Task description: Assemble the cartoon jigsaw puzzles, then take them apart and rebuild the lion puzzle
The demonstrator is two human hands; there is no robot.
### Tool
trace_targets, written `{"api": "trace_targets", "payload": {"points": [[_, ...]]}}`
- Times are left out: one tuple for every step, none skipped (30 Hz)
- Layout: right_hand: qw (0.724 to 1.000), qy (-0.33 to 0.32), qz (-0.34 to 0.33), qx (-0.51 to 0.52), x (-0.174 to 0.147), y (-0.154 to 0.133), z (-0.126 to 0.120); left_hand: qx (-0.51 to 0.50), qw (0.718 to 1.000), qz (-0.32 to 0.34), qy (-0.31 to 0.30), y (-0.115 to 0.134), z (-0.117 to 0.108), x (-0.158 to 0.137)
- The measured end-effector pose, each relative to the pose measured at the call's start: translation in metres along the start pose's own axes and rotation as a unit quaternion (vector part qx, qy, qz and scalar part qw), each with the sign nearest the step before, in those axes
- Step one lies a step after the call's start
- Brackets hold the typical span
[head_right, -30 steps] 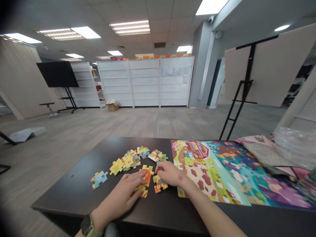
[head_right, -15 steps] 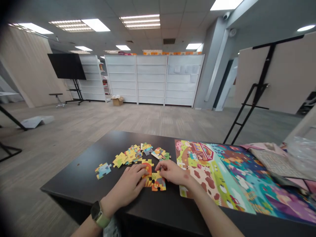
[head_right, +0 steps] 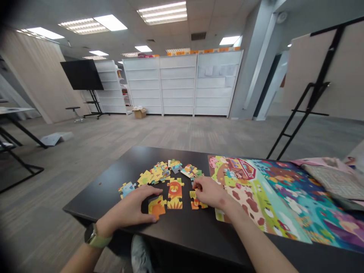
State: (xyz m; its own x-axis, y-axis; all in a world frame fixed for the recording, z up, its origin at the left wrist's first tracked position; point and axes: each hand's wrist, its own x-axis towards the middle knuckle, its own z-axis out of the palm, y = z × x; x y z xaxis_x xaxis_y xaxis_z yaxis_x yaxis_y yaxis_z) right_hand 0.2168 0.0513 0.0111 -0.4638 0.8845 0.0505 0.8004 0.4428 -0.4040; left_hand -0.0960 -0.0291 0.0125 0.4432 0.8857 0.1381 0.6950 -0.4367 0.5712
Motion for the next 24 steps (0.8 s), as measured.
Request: {"api": "trace_targets", "payload": {"points": [[1.0, -0.002, -0.003, -0.013, 0.0, 0.001, -0.001, 0.0, 1.0, -0.002, -0.005, 0.002, 0.001, 0.001], [1.0, -0.007, -0.004, -0.025, -0.001, 0.002, -0.003, -0.005, 1.0, -0.004, -0.009, 0.005, 0.001, 0.003], [0.999, -0.012, -0.002, -0.036, -0.001, 0.003, -0.005, -0.014, 1.0, -0.005, -0.011, 0.006, 0.0, 0.004], [0.999, -0.014, 0.0, -0.042, -0.002, 0.004, -0.008, -0.027, 1.0, -0.007, -0.009, 0.007, 0.0, 0.005], [0.999, -0.009, -0.001, -0.043, -0.002, 0.004, -0.01, -0.043, 0.999, -0.01, -0.005, 0.007, -0.001, 0.006], [0.999, 0.005, -0.003, -0.038, -0.003, 0.004, -0.013, -0.063, 0.998, -0.013, 0.001, 0.006, -0.002, 0.008], [0.999, 0.027, -0.007, -0.027, -0.004, 0.002, -0.016, -0.09, 0.996, -0.017, 0.011, 0.005, -0.001, 0.01], [0.999, 0.05, -0.01, -0.01, -0.004, -0.001, -0.018, -0.127, 0.991, -0.023, 0.026, 0.004, 0.001, 0.013], [0.998, 0.064, -0.013, 0.017, -0.005, -0.006, -0.019, -0.176, 0.983, -0.03, 0.051, 0.004, 0.004, 0.017], [0.996, 0.063, -0.019, 0.056, -0.006, -0.01, -0.02, -0.233, 0.968, -0.035, 0.085, 0.005, 0.009, 0.023], [0.993, 0.045, -0.03, 0.109, -0.007, -0.016, -0.019, -0.291, 0.948, -0.038, 0.125, 0.008, 0.015, 0.029], [0.984, 0.014, -0.045, 0.174, -0.008, -0.021, -0.017, -0.343, 0.925, -0.04, 0.16, 0.013, 0.023, 0.036], [0.967, -0.021, -0.064, 0.245, -0.009, -0.026, -0.015, -0.381, 0.905, -0.04, 0.183, 0.019, 0.031, 0.044], [0.945, -0.048, -0.08, 0.313, -0.009, -0.029, -0.011, -0.404, 0.894, -0.037, 0.192, 0.026, 0.039, 0.051], [0.922, -0.062, -0.089, 0.372, -0.008, -0.031, -0.007, -0.409, 0.892, -0.033, 0.19, 0.034, 0.047, 0.057], [0.903, -0.063, -0.087, 0.417, -0.007, -0.031, -0.003, -0.399, 0.898, -0.029, 0.182, 0.041, 0.053, 0.062], [0.889, -0.056, -0.076, 0.447, -0.006, -0.03, 0.0, -0.373, 0.911, -0.024, 0.174, 0.048, 0.057, 0.064], [0.882, -0.046, -0.063, 0.465, -0.005, -0.027, 0.002, -0.332, 0.928, -0.018, 0.167, 0.052, 0.06, 0.065], [0.881, -0.038, -0.049, 0.47, -0.004, -0.024, 0.003, -0.28, 0.946, -0.01, 0.164, 0.055, 0.061, 0.063], [0.885, -0.037, -0.036, 0.462, -0.003, -0.021, 0.003, -0.222, 0.962, 0.0, 0.157, 0.055, 0.061, 0.06], [0.896, -0.037, -0.027, 0.442, -0.002, -0.018, 0.002, -0.166, 0.976, 0.011, 0.144, 0.053, 0.06, 0.056], [0.909, -0.034, -0.021, 0.414, -0.002, -0.016, 0.0, -0.118, 0.985, 0.019, 0.127, 0.049, 0.059, 0.051], [0.924, -0.028, -0.02, 0.38, -0.002, -0.014, -0.001, -0.082, 0.99, 0.025, 0.112, 0.046, 0.057, 0.046], [0.939, -0.018, -0.023, 0.344, -0.002, -0.014, -0.003, -0.055, 0.993, 0.027, 0.098, 0.042, 0.056, 0.04]]}}
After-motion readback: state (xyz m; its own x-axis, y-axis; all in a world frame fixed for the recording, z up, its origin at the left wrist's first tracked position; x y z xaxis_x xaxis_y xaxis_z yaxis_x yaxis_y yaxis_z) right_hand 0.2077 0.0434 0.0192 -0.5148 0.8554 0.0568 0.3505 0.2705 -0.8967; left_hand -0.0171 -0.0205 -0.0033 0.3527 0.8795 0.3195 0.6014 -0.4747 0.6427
